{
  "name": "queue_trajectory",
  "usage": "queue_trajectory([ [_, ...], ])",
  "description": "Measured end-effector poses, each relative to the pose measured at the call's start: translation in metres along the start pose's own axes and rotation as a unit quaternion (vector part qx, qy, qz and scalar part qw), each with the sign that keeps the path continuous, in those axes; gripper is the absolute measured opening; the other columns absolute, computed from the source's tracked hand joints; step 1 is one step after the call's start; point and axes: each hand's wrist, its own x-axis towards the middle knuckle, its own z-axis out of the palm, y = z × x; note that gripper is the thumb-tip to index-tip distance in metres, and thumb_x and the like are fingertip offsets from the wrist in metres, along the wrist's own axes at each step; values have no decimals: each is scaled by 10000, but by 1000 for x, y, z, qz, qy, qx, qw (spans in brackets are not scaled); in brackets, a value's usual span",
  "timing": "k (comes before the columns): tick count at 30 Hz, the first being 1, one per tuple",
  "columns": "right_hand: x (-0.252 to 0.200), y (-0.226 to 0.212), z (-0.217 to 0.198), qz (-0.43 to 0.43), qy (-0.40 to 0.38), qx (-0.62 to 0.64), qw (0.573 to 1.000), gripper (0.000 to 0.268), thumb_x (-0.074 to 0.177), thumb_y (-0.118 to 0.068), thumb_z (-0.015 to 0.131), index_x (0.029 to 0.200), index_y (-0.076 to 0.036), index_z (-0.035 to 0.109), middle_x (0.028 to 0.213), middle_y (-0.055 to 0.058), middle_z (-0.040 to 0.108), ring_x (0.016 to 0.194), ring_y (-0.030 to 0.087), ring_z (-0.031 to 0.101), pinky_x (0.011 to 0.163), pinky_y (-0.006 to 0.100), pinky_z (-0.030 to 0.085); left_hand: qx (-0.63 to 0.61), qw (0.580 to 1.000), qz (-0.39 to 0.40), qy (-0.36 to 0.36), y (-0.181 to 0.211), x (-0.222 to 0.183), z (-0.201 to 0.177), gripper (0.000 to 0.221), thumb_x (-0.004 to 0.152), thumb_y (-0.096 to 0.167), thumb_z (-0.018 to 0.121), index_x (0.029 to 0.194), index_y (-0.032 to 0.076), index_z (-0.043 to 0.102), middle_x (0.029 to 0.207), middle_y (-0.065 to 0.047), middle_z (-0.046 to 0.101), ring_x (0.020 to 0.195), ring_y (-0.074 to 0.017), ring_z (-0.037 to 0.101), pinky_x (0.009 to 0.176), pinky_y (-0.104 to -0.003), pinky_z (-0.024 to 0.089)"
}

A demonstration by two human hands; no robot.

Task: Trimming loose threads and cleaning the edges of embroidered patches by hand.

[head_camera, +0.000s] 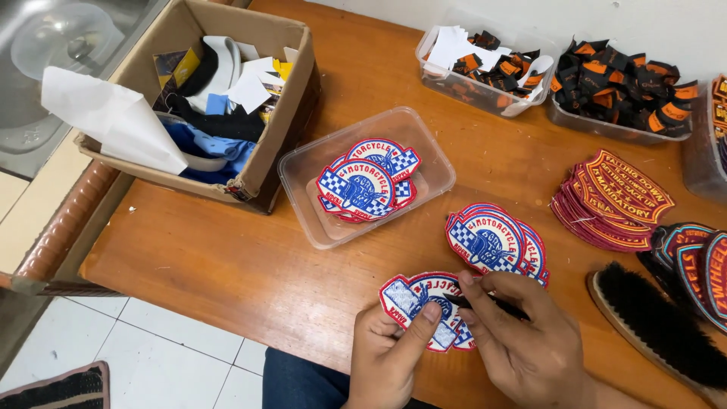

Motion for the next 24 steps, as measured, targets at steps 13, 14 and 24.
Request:
queue_trajectory([
  [13,0,1,-2,21,0,22,1000,301,894,-128,765,1187,-67,734,1053,76,661,810,137,696,775,243,592,9,1000,-7,-21,4,0,1,292,961,169,679,1120,-64,756,1025,-139,787,896,-198,743,817,-380,674],
  [14,-1,1,-1,23,2,27,999,297,895,-123,765,1183,-58,734,1057,77,653,797,137,686,773,242,589,5,1000,-5,-21,3,0,1,283,962,159,679,1113,-67,756,1021,-142,785,897,-204,743,813,-390,679],
  [24,0,0,0,20,6,18,1000,289,892,-89,778,1176,-60,737,1049,69,644,784,126,676,765,240,595,6,1000,16,-12,-1,-2,2,258,973,140,670,1109,-63,753,1005,-142,783,851,-202,747,776,-386,685],
])
